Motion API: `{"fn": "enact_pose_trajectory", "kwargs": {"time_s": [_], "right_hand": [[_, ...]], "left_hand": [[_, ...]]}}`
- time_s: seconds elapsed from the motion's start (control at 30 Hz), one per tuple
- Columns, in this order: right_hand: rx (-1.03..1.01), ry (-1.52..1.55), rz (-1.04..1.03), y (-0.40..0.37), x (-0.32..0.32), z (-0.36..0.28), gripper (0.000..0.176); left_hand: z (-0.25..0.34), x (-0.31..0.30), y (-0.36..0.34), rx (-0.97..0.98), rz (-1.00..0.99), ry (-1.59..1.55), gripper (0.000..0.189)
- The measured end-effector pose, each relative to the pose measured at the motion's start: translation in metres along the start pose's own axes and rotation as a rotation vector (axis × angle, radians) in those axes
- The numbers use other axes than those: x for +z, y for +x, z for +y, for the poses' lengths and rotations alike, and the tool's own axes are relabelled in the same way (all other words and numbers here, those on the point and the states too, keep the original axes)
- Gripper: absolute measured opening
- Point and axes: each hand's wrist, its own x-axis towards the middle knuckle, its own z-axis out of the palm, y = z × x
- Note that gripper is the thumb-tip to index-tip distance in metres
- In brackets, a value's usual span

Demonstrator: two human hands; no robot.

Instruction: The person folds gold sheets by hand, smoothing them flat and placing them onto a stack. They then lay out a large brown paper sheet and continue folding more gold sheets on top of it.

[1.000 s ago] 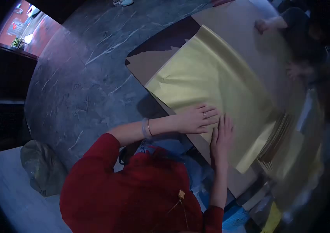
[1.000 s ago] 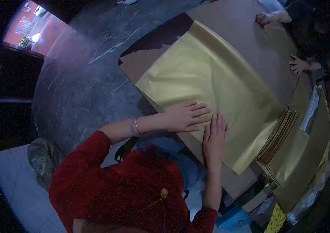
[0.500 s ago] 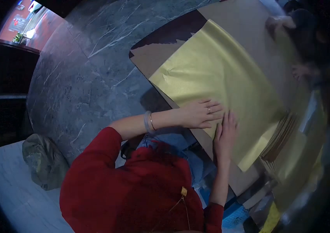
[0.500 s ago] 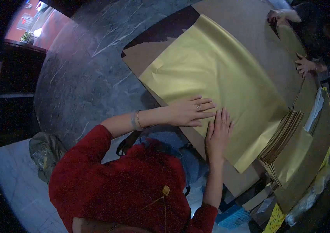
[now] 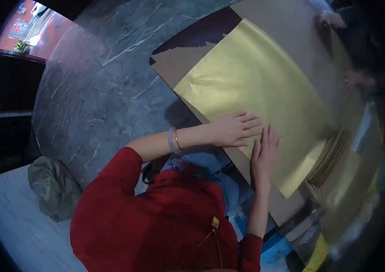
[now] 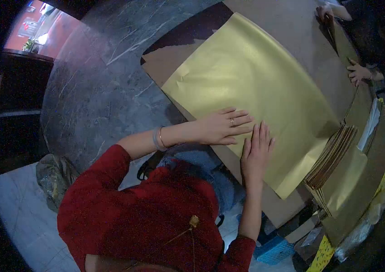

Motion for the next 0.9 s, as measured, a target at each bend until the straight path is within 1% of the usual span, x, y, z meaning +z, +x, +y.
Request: {"fn": "enact_pose_trajectory", "kwargs": {"time_s": [0.07,0.2,0.27,0.33,0.43,0.53,0.57,0.63,0.67,0.73,0.8,0.83,0.9], "right_hand": [[-0.011,-0.012,0.011,-0.001,0.003,0.003,0.045],[-0.001,0.010,-0.005,0.001,-0.003,-0.002,0.046],[-0.031,-0.023,0.015,0.000,0.001,0.002,0.045],[-0.027,-0.014,0.012,0.001,0.002,0.004,0.045],[-0.025,0.016,0.012,-0.001,0.003,0.004,0.045],[-0.031,-0.012,0.018,-0.002,0.005,0.005,0.045],[-0.027,-0.006,0.027,-0.002,0.006,0.005,0.045],[-0.017,0.004,0.043,-0.002,0.006,0.004,0.045],[-0.015,0.006,0.016,-0.001,0.004,0.005,0.045],[-0.017,0.013,0.024,-0.001,0.004,0.004,0.045],[-0.019,0.021,0.032,-0.002,0.002,0.002,0.045],[-0.014,0.023,0.035,-0.001,-0.001,0.000,0.045],[-0.009,0.028,0.036,-0.001,-0.001,-0.002,0.045]], "left_hand": [[0.001,-0.001,0.000,-0.033,-0.080,-0.033,0.058],[0.003,-0.007,0.002,-0.050,-0.143,-0.022,0.059],[0.003,-0.008,0.002,-0.047,-0.119,-0.014,0.058],[0.003,-0.010,0.001,-0.055,-0.142,-0.015,0.058],[0.002,-0.006,0.002,-0.034,-0.080,0.009,0.059],[0.001,-0.007,0.001,-0.016,-0.104,0.005,0.059],[0.000,0.000,0.001,0.021,0.072,-0.011,0.051],[0.000,0.001,0.000,0.011,0.046,-0.014,0.051],[0.000,-0.001,0.001,0.006,0.023,-0.014,0.052],[0.000,-0.006,0.002,0.020,0.026,-0.028,0.052],[0.002,-0.010,0.002,-0.026,-0.114,-0.028,0.055],[0.002,-0.007,0.002,-0.017,-0.057,-0.003,0.055],[0.001,-0.001,0.000,-0.022,-0.073,0.010,0.055]]}}
